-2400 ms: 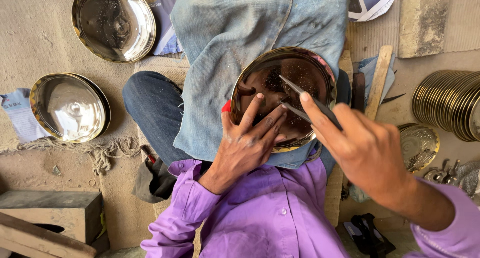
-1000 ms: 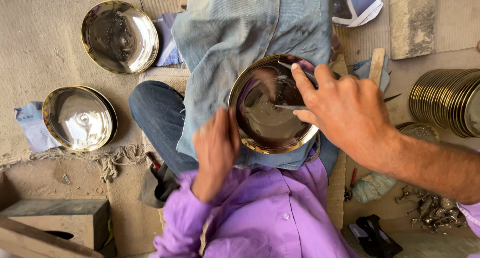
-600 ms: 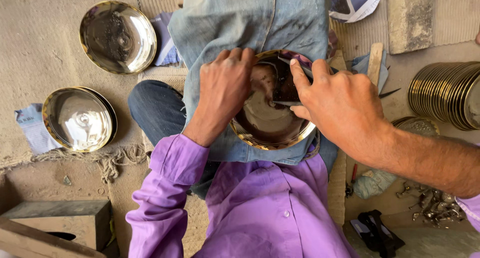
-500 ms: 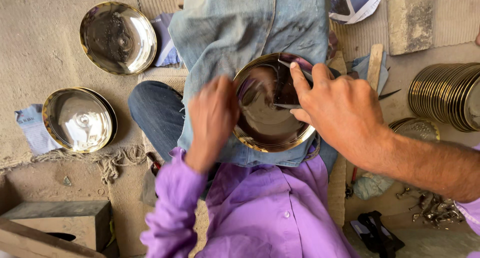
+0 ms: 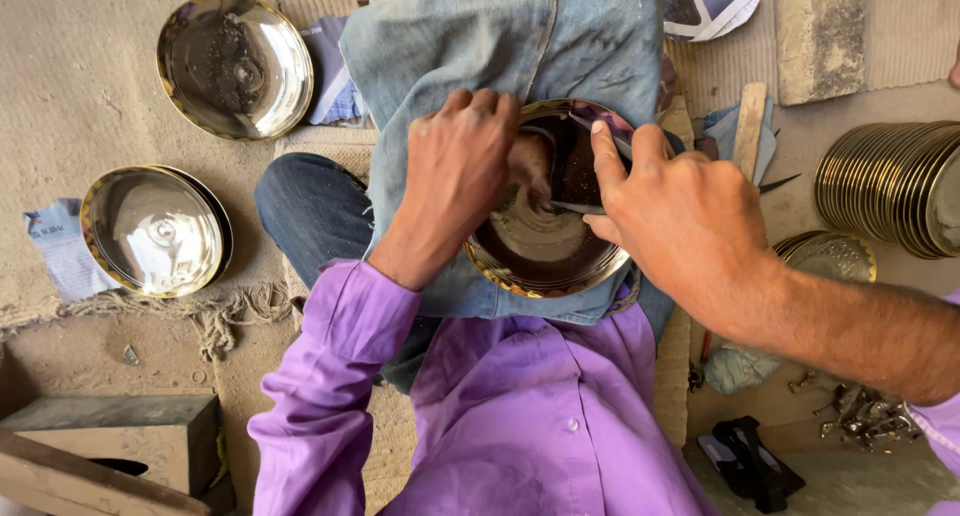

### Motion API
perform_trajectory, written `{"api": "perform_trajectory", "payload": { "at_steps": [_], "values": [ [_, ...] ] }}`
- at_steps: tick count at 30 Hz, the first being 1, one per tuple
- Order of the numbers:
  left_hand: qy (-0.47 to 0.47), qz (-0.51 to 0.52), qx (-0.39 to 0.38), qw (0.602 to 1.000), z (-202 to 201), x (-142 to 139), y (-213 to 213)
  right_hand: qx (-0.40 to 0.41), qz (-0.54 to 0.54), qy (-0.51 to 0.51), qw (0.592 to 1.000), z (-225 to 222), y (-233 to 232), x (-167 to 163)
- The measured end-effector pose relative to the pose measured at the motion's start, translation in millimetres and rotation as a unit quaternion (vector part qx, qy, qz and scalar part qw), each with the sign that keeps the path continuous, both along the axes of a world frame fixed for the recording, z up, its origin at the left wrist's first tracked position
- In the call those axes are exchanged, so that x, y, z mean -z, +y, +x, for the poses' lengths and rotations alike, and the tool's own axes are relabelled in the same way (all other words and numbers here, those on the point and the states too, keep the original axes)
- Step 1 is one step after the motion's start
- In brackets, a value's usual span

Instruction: The person sits on the ground with a brass plate on their lap and engraves decorative patterns into it using a chisel, striking it with a small mallet. They periodically rotate the plate, set finished plates aside, and pick up new plates to continue engraving.

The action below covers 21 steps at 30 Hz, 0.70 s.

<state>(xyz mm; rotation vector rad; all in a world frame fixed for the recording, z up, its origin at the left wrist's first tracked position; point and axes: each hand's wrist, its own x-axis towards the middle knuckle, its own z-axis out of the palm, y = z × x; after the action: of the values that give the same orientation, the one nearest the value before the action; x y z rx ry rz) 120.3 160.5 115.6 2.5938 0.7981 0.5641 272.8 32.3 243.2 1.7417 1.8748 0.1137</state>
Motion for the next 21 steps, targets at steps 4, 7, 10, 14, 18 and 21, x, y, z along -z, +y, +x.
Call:
{"api": "perform_trajectory", "payload": {
  "at_steps": [4, 7, 10, 14, 18, 21],
  "values": [
    [-0.031, -0.105, -0.136, 0.985, -39, 3, -55, 0.007, -0.01, -0.013, 1.0, 3, -4, 1],
    [0.074, -0.19, -0.2, 0.958, -63, -4, -106, 0.02, -0.007, 0.006, 1.0, 3, -6, 2],
    [0.076, -0.198, -0.165, 0.963, -71, -8, -103, 0.018, 0.003, 0.001, 1.0, 1, -7, 5],
    [-0.008, -0.075, -0.082, 0.994, -37, -6, -32, 0.027, 0.0, 0.003, 1.0, -4, -7, 6],
    [-0.018, -0.015, 0.022, 0.999, 2, 3, 6, 0.022, 0.003, 0.002, 1.0, -8, -6, 2],
    [-0.032, -0.092, -0.065, 0.993, -19, 5, -28, 0.026, 0.002, 0.001, 1.0, -6, -4, 0]
  ]
}}
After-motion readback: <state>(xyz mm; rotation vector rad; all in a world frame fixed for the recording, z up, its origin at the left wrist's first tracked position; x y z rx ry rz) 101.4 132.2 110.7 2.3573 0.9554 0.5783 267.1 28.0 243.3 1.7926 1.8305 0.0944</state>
